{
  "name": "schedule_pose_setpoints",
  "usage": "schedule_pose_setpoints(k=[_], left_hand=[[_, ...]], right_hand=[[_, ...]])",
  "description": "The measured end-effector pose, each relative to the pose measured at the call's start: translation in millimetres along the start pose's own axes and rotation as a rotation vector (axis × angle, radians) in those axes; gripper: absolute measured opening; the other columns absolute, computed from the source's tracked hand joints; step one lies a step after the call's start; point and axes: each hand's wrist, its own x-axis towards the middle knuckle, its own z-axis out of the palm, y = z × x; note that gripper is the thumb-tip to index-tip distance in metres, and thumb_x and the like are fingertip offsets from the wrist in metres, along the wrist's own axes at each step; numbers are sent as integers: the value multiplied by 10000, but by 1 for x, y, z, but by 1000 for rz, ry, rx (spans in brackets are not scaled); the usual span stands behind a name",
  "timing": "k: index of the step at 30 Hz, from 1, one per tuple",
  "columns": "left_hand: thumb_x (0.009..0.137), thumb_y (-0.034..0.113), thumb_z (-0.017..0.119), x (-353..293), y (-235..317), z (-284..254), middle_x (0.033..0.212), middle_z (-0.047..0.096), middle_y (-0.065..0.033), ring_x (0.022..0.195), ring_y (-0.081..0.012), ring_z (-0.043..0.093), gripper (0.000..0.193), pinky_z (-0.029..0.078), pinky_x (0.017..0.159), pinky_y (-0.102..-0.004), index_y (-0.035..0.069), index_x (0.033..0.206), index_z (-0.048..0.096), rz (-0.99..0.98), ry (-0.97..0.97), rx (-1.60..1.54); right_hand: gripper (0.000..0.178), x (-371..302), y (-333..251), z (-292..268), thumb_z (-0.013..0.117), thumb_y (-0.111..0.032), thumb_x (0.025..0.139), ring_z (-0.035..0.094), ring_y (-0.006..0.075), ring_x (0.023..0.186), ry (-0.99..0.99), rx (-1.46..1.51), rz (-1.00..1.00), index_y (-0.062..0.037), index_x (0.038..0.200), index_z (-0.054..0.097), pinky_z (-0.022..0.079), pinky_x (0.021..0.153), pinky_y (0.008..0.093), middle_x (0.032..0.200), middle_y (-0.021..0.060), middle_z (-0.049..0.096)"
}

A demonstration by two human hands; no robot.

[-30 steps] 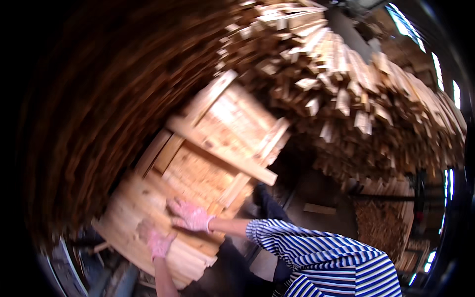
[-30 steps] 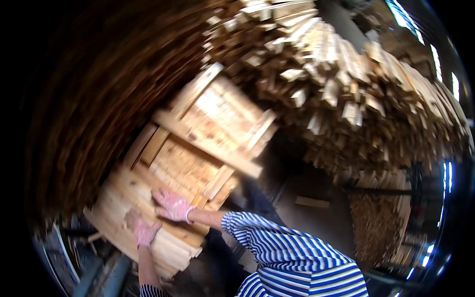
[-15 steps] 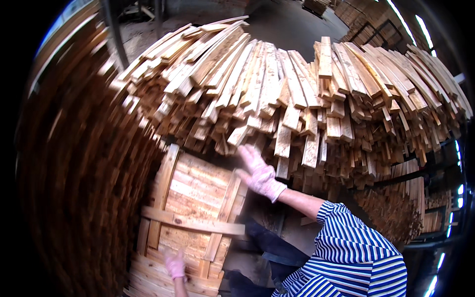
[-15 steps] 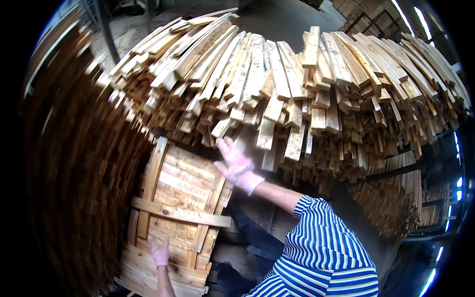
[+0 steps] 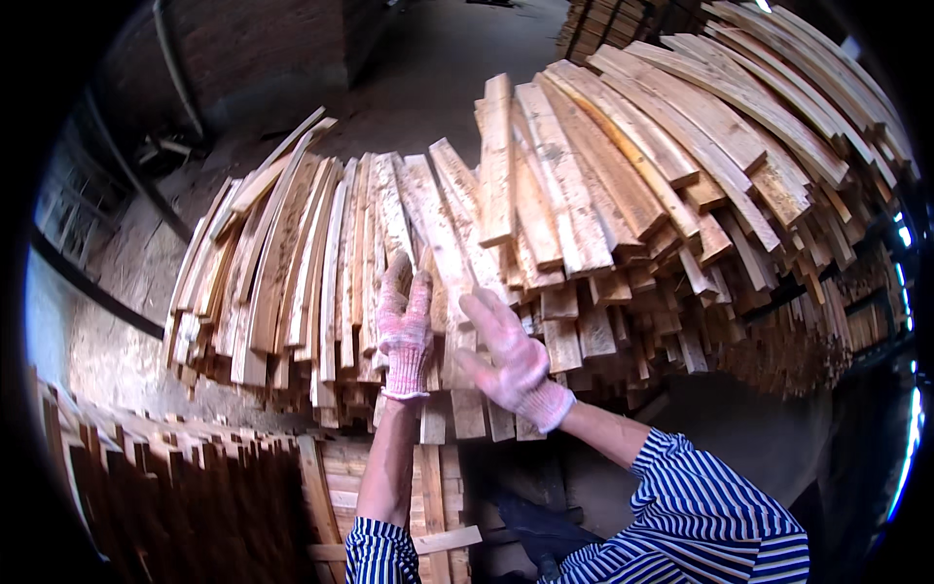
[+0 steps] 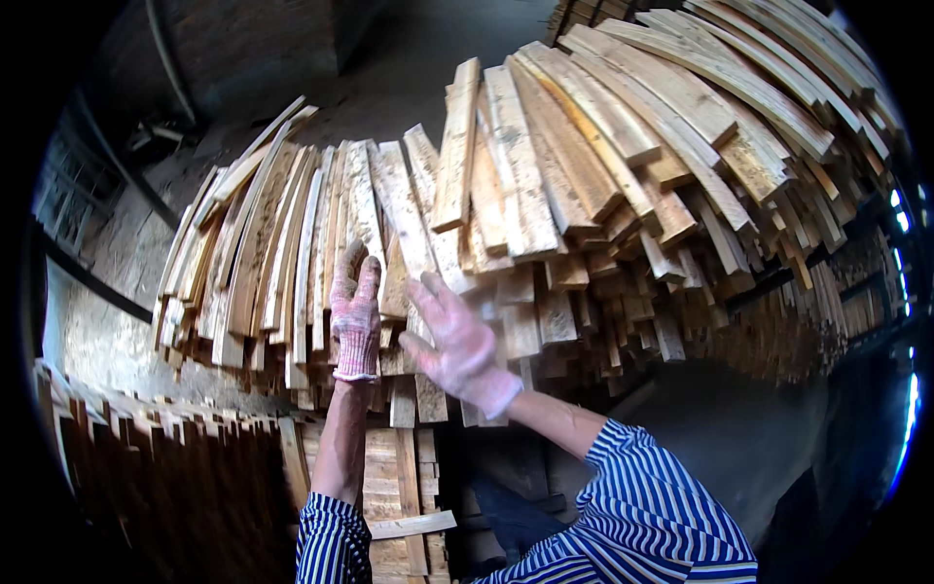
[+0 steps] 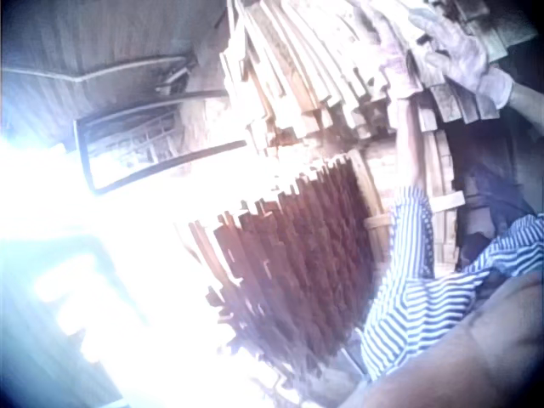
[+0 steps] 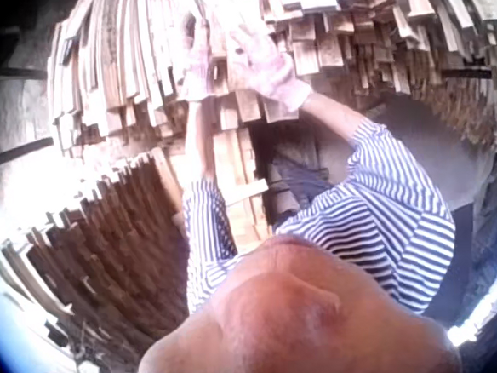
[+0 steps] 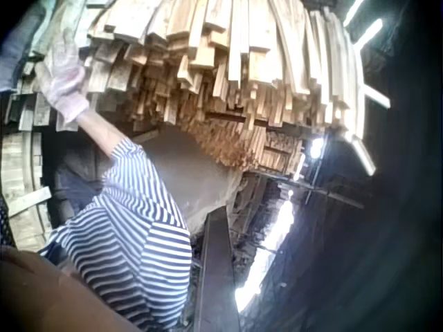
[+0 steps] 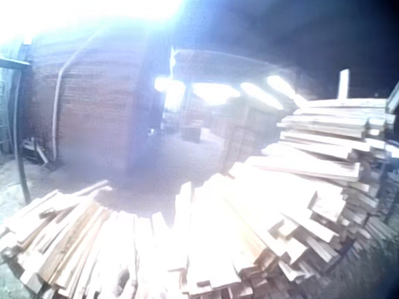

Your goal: The person repeatedly picks up wooden planks from a large pile and places them onto a wooden pallet. The task involves lifting the planks and arranging them in a neat stack on the pallet, which is positioned on the floor of a workshop.

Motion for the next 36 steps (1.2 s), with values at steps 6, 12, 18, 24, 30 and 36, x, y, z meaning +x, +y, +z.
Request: schedule_pose_setpoints(k=[6,12,18,24,30,36], left_hand=[[979,433,665,117,18,84,1407,586,-147,1280,-254,566,697,520,987,-383,49,1515,437,-326,-304,-198],[947,538,673,143,-12,118,1186,694,-110,903,-256,696,564,606,695,-464,160,1357,595,-567,-320,-297],[969,254,696,127,-22,129,1109,712,-138,991,-298,703,351,595,898,-459,37,1237,632,-719,-287,-645],[943,49,644,133,-2,107,1063,729,-154,973,-253,705,222,571,941,-347,-46,1140,682,-261,-373,-224],[981,281,670,98,39,144,1198,670,-141,1028,-244,676,432,583,920,-380,12,1312,600,-524,-471,-380],[926,287,706,138,31,98,1156,717,-136,1046,-271,651,394,538,939,-488,46,1238,699,-597,-599,79]], right_hand=[[663,36,-16,-98,626,-405,980,491,409,1367,434,-254,-84,-72,1523,439,455,1121,488,1509,248,471],[760,92,-18,-137,684,-490,890,591,363,1181,93,-875,283,-136,1516,439,532,873,476,1447,248,512],[714,138,-23,-176,576,-396,992,538,316,1262,-327,-810,665,-134,1594,297,456,1026,412,1432,202,513],[628,142,-38,-152,591,-255,963,537,314,1239,-481,-766,645,-86,1526,372,493,998,395,1401,225,507],[812,102,-33,-123,639,-558,922,419,375,1374,-375,-816,573,-176,1570,334,439,1089,487,1584,240,303],[911,74,-38,-107,643,-558,904,305,455,1459,-122,-380,547,-134,1612,256,280,1199,572,1619,295,227]])
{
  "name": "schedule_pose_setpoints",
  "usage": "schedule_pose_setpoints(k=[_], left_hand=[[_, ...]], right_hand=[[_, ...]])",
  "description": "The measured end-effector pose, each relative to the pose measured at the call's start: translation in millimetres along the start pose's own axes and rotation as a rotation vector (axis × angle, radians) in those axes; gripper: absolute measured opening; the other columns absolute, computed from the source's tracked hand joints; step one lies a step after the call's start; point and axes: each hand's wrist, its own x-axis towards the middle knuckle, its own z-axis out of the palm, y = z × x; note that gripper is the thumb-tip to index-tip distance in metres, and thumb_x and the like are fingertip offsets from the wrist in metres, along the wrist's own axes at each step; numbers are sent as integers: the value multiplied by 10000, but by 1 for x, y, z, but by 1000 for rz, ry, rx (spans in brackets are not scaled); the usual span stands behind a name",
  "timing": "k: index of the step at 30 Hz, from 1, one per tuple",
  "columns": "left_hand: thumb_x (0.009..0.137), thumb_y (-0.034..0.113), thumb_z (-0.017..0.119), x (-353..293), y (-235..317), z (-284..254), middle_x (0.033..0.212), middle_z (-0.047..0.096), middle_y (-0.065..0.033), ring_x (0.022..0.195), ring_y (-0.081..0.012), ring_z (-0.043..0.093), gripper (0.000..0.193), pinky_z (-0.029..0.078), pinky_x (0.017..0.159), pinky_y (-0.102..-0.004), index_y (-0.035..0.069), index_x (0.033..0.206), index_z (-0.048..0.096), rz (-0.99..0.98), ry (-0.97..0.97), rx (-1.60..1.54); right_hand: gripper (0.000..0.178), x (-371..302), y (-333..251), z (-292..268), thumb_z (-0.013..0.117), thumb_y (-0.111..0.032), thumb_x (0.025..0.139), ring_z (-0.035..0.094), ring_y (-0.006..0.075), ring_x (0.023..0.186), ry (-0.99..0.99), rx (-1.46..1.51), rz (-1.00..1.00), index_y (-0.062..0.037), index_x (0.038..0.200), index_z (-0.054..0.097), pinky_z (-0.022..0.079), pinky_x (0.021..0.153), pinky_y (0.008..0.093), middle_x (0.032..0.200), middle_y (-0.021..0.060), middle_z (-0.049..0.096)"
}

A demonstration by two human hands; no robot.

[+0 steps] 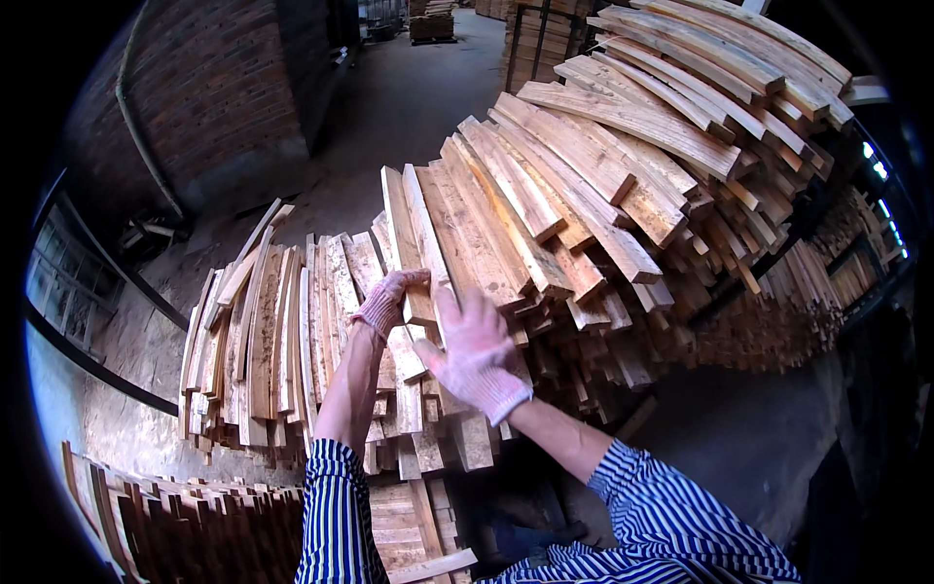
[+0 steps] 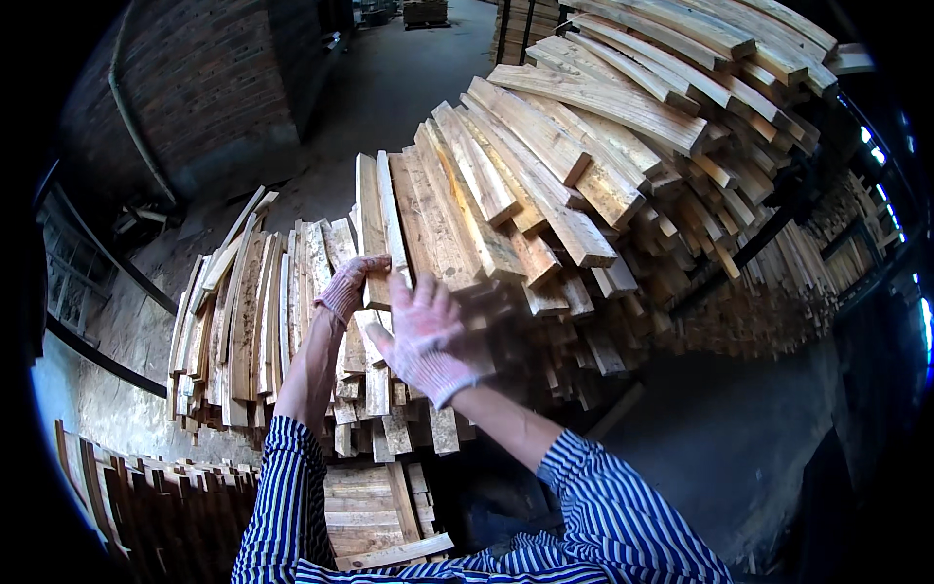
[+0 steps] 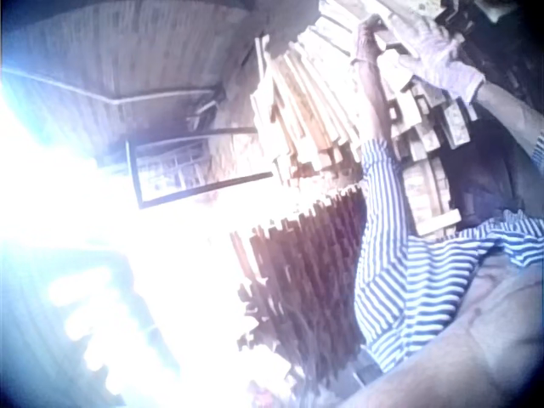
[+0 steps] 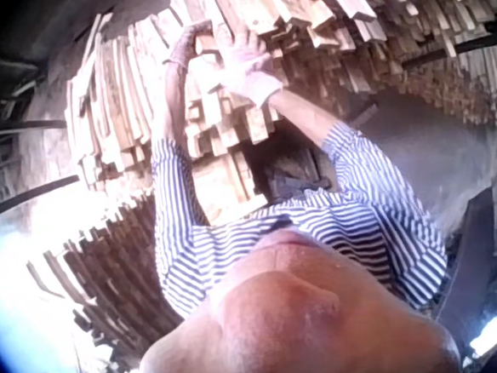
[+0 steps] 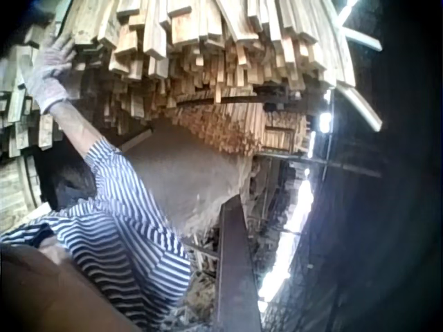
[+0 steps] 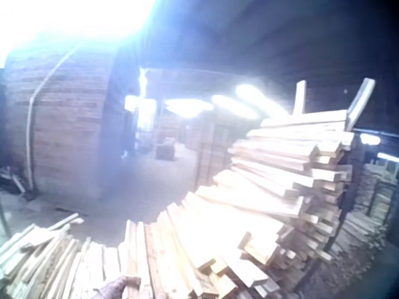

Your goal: The person repeatedly picks up wooden planks from a large pile and places them onto a wooden pallet. The task involves lifting the planks and arranging them in a neat stack on the pallet, which is positioned on the floor of a workshop.

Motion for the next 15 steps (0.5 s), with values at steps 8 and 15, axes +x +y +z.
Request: schedule_pose_setpoints(k=[8,15], left_hand=[[845,646,728,17,11,8,1670,285,-85,1534,-350,208,825,302,1019,-787,307,1547,457,45,-24,70],[918,334,717,19,-14,-108,1302,684,-46,1254,-162,576,518,403,1113,-361,58,1349,638,122,68,196]], right_hand=[[1162,7,-8,38,575,-746,871,14,408,1566,-175,83,80,-190,1639,-98,43,1265,535,1693,236,-65],[1062,51,-39,56,518,-728,905,143,392,1556,-152,376,-15,-93,1639,87,201,1270,442,1685,236,113]])
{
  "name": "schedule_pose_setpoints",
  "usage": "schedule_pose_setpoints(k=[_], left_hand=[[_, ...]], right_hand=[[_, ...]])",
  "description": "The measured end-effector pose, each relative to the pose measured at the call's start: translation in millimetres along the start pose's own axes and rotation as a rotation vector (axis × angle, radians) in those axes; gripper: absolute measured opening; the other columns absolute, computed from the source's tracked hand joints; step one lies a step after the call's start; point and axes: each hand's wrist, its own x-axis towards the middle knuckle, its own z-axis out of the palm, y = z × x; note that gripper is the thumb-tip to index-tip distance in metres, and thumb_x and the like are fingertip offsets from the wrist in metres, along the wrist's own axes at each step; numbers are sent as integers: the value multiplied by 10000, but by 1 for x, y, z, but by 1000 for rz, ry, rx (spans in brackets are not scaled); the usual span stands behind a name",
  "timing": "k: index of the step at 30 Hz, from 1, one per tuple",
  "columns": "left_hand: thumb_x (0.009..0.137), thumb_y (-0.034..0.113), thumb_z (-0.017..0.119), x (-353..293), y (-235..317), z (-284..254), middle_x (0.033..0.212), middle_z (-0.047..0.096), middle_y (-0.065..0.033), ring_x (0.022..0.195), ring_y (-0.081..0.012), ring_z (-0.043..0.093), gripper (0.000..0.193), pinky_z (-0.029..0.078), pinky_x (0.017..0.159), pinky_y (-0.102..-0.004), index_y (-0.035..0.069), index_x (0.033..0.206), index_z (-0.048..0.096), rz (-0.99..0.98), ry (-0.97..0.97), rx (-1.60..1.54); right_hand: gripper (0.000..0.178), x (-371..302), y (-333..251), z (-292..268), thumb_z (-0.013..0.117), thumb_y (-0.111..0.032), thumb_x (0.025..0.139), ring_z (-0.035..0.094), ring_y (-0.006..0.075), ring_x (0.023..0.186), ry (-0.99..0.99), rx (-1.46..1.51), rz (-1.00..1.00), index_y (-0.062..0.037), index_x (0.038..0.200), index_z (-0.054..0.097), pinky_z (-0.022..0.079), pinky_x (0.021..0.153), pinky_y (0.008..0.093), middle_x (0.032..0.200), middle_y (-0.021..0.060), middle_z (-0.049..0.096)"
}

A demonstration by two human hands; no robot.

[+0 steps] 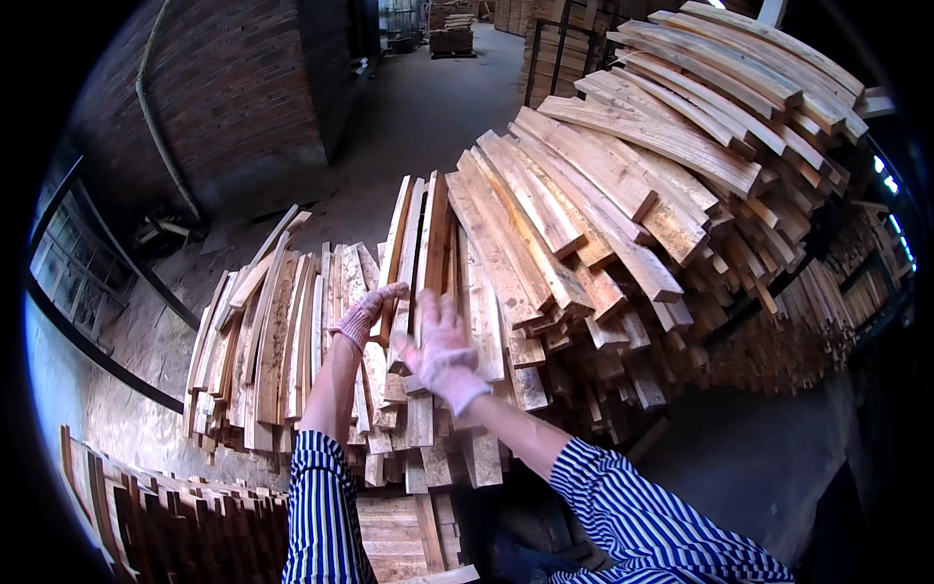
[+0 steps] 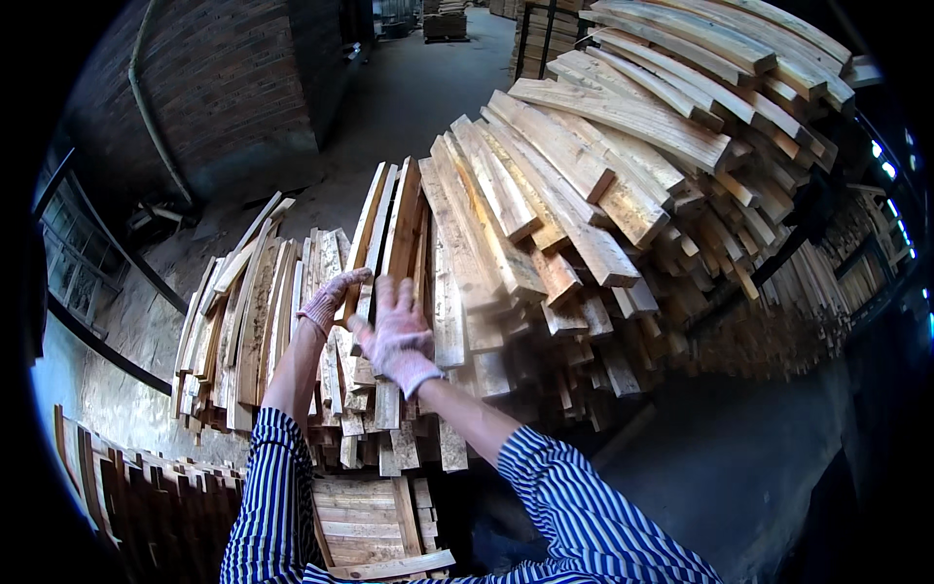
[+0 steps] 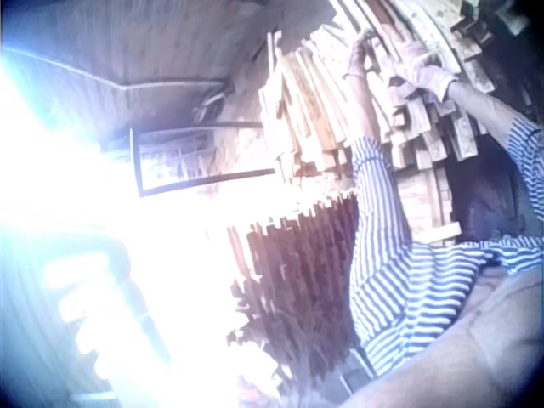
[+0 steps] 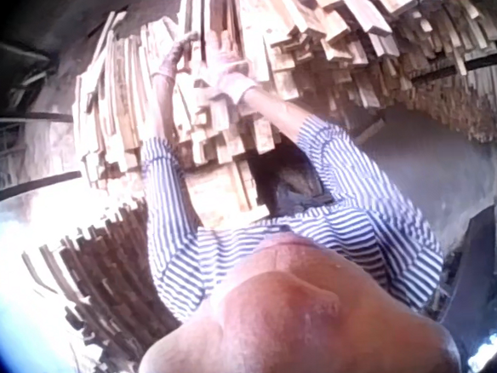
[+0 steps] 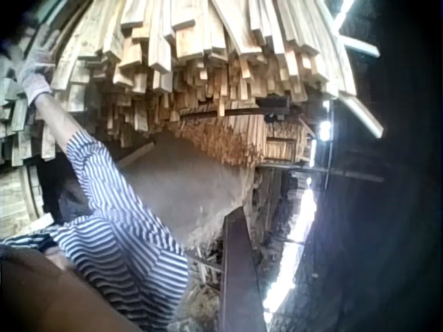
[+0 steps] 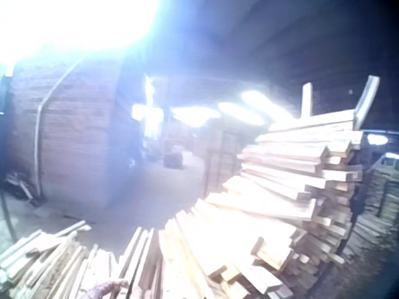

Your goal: The person repeatedly picks up wooden planks from a large pile and places them onto a wooden pallet. The task involves lifting the planks and arranging them in a neat stack on the pallet, which is positioned on the floor of a workshop.

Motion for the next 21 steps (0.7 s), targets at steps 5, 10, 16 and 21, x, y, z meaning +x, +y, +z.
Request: schedule_pose_setpoints(k=[5,10,16,21], left_hand=[[943,439,623,-74,15,35,1369,647,-19,1351,-201,509,532,365,1138,-463,151,1390,627,-69,101,-155],[864,373,748,-219,-58,31,1162,677,-95,1079,-180,625,423,535,863,-399,121,1198,682,-271,317,-522],[818,212,809,-343,-107,102,1383,575,-134,1116,-196,621,1033,540,934,-306,71,1618,171,-205,141,-411],[765,246,859,-409,-132,116,1525,431,-167,1326,-244,470,1225,432,1094,-357,92,1645,20,-144,182,-54]], right_hand=[[1046,-4,2,30,418,-737,952,42,416,1565,-38,60,95,-27,1629,56,76,1281,474,1677,286,48],[1024,-109,50,68,665,-542,936,338,392,1463,60,563,-107,32,1597,134,300,1222,472,1618,269,267],[1100,-122,75,106,873,-306,823,511,281,1374,-517,1205,441,103,1562,167,361,1201,341,1411,255,573],[544,-163,85,132,814,-106,867,674,249,1146,-732,1254,435,33,1338,579,569,997,356,1235,157,696]])
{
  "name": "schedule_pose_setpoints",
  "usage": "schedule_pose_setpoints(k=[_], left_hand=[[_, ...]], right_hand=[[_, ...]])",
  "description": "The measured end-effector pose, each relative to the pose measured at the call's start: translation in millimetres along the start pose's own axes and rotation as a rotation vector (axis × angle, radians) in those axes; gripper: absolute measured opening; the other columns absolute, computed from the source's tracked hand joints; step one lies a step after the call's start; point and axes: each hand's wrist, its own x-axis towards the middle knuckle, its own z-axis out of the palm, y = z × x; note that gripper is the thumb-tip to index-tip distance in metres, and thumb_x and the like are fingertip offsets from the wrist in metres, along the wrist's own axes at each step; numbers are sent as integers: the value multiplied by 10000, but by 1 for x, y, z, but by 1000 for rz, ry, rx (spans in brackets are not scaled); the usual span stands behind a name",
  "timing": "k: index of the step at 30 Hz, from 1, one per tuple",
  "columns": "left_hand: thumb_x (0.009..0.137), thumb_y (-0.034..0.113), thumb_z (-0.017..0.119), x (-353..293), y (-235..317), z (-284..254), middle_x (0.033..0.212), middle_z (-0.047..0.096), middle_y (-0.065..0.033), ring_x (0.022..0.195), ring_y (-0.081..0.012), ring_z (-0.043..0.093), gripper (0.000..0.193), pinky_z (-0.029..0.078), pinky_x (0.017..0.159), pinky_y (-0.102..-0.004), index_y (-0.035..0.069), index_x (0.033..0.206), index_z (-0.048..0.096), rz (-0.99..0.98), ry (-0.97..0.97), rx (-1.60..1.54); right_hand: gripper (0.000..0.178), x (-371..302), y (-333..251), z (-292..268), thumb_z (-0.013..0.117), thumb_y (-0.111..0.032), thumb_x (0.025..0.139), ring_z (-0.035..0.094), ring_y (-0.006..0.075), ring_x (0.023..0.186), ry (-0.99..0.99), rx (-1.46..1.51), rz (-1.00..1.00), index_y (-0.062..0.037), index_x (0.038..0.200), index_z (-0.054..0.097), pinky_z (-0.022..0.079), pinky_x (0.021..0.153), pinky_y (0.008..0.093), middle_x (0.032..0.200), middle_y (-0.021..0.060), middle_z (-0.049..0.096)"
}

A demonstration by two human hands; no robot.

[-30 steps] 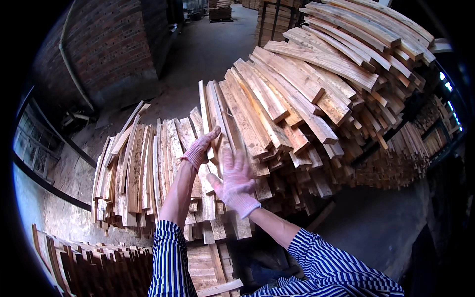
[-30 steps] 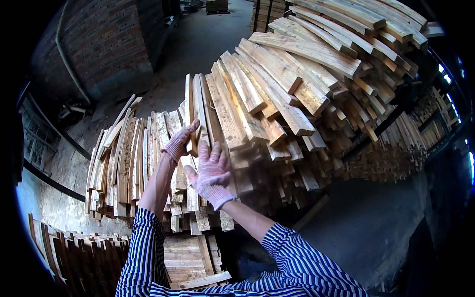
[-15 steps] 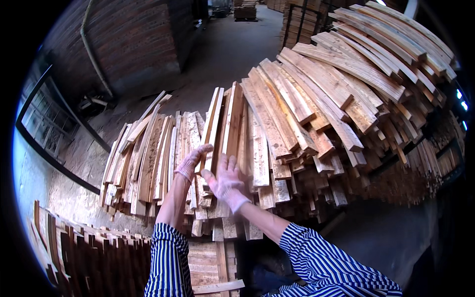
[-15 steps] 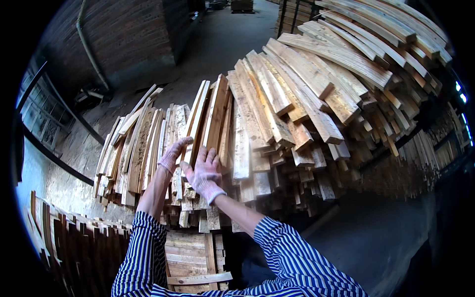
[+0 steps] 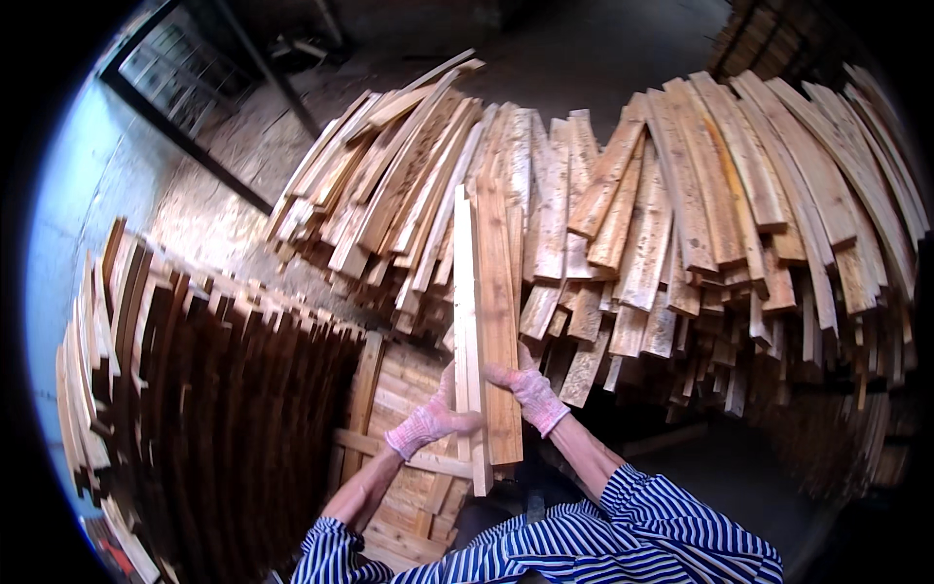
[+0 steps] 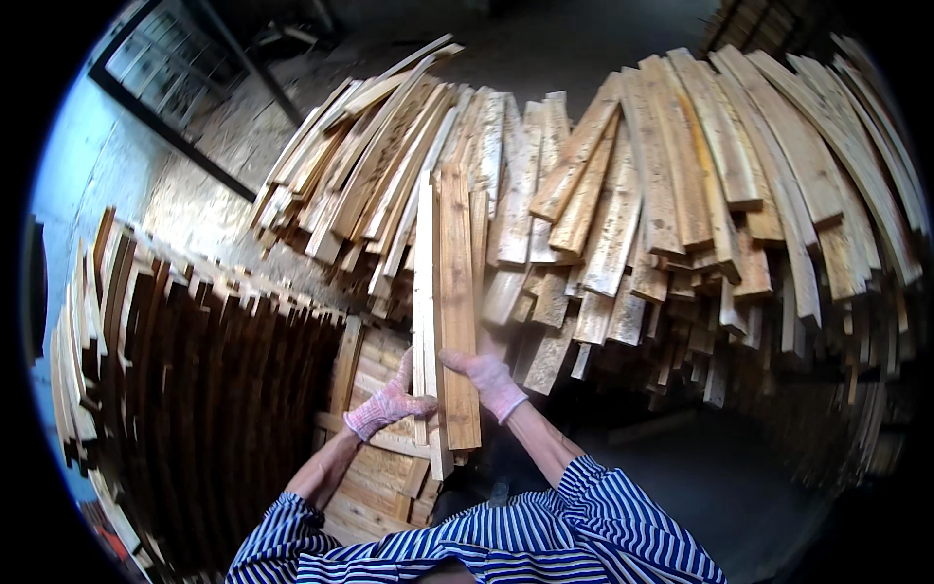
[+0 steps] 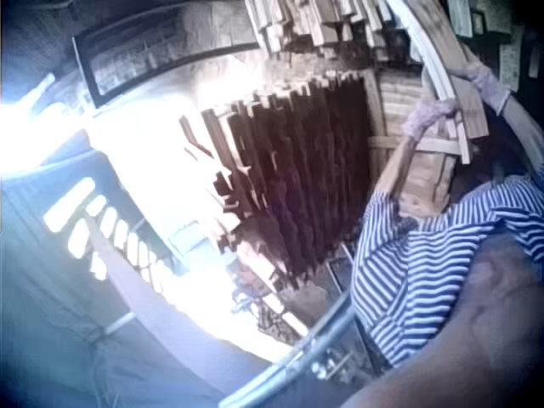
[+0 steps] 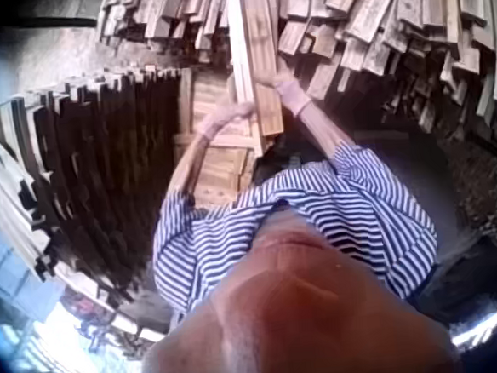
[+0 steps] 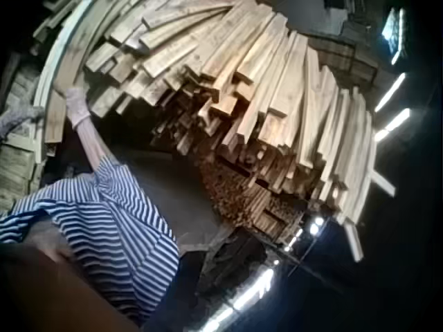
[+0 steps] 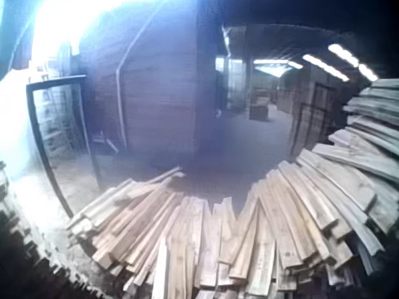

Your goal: The person repeatedly picks up wooden planks from a large pile and places them onto a wooden pallet. The task involves lifting the planks and arranging them in a neat stack on the pallet, which is positioned on the floor of a workshop.

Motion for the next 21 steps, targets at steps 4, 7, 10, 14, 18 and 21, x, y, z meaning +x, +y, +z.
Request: schedule_pose_setpoints(k=[4,7,10,14,18,21], left_hand=[[864,229,766,12,-18,-43,1448,504,-172,1209,-290,590,825,532,946,-390,72,1538,317,-26,262,-459],[969,106,680,3,-8,-71,1222,686,-152,1026,-251,717,559,633,817,-318,69,1466,427,-50,466,-736],[767,79,894,-36,-3,-79,1303,653,-127,1153,-246,654,862,566,1001,-390,29,1480,412,161,593,-405],[683,177,960,-110,-80,-89,1491,519,-127,1353,-284,524,1079,462,1123,-427,75,1550,327,132,717,-130],[707,247,937,-122,-159,-90,1473,531,-127,1333,-286,542,973,456,1121,-412,67,1507,413,-164,747,293],[762,245,897,-100,-203,-96,1429,569,-120,1306,-272,565,869,477,1094,-393,50,1479,448,-181,774,193]], right_hand=[[1022,1,56,28,902,-140,754,550,235,1290,-229,-166,-267,-66,1553,268,468,1096,400,1438,115,521],[1048,13,80,50,924,-143,725,541,227,1291,-297,-260,-245,-63,1549,282,451,1107,387,1432,112,518],[1050,51,76,64,942,-165,704,533,233,1291,-490,-437,-242,-33,1536,316,438,1115,387,1440,124,515],[1199,68,82,144,1015,-225,568,517,251,1299,-661,-456,-125,-24,1516,309,436,1142,389,1434,151,516],[948,124,165,96,852,-134,686,537,326,1318,-727,-1005,-232,-88,1501,372,457,1109,406,1433,193,534],[696,165,213,59,617,49,819,550,337,1320,-727,-1110,-220,-148,1464,447,463,1091,413,1432,211,531]])
